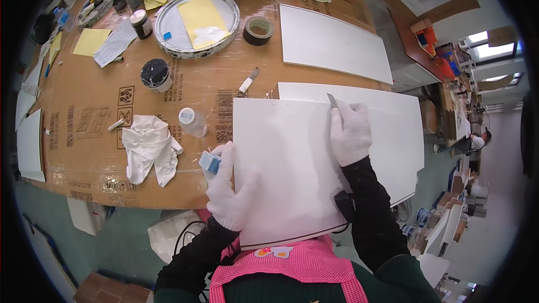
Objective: Inspecting and cleaning white furniture panels using a scraper and a cleaning block.
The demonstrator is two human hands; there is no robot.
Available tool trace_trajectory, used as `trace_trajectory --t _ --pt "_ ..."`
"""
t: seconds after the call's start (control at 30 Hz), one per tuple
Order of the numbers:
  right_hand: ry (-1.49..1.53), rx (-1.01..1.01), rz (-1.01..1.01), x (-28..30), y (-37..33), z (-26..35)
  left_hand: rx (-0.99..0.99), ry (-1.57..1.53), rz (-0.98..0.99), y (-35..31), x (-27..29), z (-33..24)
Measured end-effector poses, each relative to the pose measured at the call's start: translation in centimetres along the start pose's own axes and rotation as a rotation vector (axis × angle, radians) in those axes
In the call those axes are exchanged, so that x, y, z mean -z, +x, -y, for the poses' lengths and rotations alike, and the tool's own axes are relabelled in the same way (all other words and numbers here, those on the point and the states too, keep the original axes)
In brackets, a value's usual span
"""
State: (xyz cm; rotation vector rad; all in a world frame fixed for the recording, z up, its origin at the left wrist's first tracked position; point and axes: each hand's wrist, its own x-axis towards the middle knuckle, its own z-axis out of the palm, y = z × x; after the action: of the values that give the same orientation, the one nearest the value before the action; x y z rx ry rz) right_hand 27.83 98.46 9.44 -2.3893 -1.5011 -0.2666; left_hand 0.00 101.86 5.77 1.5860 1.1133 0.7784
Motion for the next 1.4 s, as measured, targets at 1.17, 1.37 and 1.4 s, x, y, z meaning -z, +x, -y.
trace_trajectory --t 1.17,1.37,1.4 --pt "0.466 0.102 0.239 -3.6 2.4 15.5 0.004 0.014 0.063 1.1 0.3 -0.1" --pt "0.444 0.082 0.248 -3.5 2.6 15.0 -0.021 0.045 0.041 0.8 0.5 0.4" --pt "0.478 0.1 0.256 -3.3 2.7 15.3 0.008 0.0 0.062 0.9 0.5 0.2"
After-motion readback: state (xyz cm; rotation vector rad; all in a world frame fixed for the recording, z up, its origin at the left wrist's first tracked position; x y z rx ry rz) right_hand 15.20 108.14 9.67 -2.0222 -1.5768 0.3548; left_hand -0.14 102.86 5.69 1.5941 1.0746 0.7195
